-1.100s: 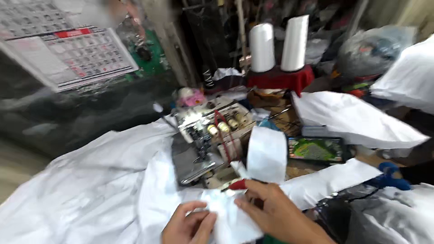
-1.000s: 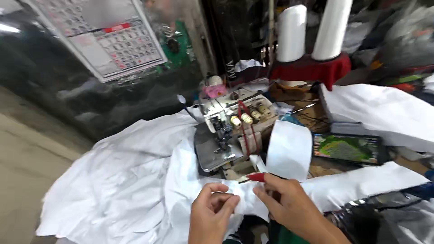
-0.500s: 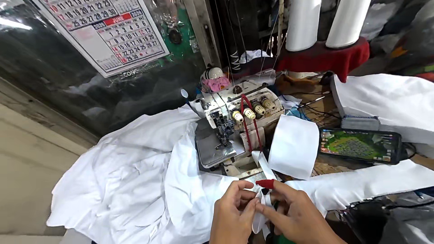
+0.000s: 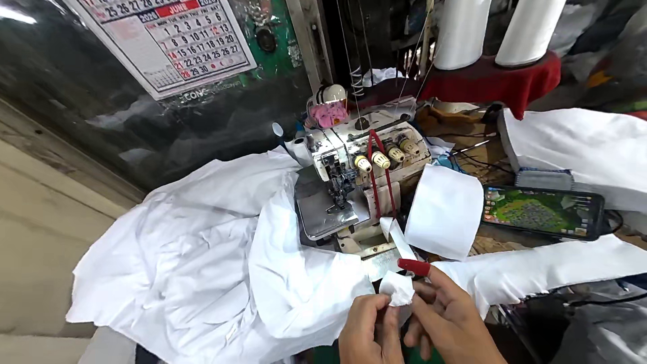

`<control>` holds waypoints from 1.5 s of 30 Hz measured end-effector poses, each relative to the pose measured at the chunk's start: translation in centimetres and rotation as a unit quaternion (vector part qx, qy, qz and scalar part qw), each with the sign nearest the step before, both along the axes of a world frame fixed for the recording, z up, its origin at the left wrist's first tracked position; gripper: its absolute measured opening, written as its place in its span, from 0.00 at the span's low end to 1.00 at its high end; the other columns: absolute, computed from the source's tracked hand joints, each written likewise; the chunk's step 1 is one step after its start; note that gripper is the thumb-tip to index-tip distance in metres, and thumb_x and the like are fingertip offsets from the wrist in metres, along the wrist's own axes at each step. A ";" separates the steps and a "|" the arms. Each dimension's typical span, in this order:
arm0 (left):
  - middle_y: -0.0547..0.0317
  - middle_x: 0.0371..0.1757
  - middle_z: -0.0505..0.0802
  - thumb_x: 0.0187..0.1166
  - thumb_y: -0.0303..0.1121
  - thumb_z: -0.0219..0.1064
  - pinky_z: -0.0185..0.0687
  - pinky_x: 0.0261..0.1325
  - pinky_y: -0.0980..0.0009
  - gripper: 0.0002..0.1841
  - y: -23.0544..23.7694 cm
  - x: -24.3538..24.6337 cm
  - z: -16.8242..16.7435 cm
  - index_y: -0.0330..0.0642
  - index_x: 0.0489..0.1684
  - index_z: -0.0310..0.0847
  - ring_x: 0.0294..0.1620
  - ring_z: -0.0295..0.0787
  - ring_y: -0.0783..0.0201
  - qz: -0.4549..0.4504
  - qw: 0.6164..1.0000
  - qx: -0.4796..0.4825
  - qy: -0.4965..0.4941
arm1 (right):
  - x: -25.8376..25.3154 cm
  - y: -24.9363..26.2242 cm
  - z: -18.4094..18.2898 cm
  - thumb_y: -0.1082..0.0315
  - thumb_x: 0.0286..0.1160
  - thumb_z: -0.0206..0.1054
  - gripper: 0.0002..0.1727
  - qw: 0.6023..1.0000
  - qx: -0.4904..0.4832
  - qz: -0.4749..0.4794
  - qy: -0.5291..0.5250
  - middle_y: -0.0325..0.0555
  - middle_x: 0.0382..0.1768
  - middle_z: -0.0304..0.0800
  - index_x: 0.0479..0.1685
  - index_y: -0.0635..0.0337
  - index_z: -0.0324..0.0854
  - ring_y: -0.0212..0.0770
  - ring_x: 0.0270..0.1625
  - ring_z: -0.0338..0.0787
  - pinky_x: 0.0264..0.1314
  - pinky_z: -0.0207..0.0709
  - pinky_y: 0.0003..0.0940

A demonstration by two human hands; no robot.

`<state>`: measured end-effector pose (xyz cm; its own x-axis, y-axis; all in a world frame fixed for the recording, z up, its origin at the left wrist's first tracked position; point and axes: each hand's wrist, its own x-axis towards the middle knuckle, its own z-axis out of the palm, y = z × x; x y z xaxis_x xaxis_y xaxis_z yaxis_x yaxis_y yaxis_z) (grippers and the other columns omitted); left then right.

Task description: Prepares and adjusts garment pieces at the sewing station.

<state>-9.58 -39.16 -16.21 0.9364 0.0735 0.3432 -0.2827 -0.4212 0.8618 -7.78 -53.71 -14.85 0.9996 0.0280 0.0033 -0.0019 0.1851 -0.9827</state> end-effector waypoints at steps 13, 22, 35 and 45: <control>0.63 0.28 0.89 0.91 0.32 0.56 0.85 0.27 0.75 0.11 3.7 1.5 3.2 0.37 0.47 0.84 0.25 0.86 0.71 -0.057 0.997 -0.050 0.001 | -1.2 -0.3 1.0 0.67 0.88 0.60 0.18 0.999 0.014 0.003 -0.031 0.44 0.33 0.86 0.73 0.60 0.72 0.34 0.17 0.79 0.11 0.75 0.28; 0.60 0.37 0.93 0.89 0.31 0.60 0.91 0.45 0.67 0.10 1.6 -0.1 1.9 0.36 0.48 0.87 0.36 0.91 0.68 -0.137 0.987 -0.059 -0.068 | -2.7 -2.6 1.5 0.73 0.83 0.65 0.31 0.998 0.025 0.046 -0.015 0.47 0.45 0.95 0.85 0.59 0.60 0.31 0.18 0.81 0.12 0.71 0.23; 0.52 0.39 0.91 0.87 0.35 0.63 0.90 0.46 0.65 0.09 2.4 1.5 2.8 0.38 0.51 0.75 0.39 0.91 0.64 -0.288 0.882 -0.367 0.073 | 0.4 -3.9 0.2 0.65 0.83 0.69 0.25 0.947 0.112 0.233 -0.191 0.43 0.48 0.92 0.78 0.57 0.75 0.32 0.47 0.91 0.54 0.88 0.30; 0.53 0.45 0.93 0.82 0.36 0.69 0.89 0.51 0.66 0.17 4.4 1.0 0.4 0.39 0.64 0.78 0.44 0.91 0.66 -0.356 0.845 -0.386 0.100 | 0.3 -2.5 0.0 0.59 0.84 0.67 0.24 0.923 0.262 0.276 -0.060 0.43 0.46 0.92 0.78 0.48 0.76 0.28 0.36 0.89 0.34 0.84 0.21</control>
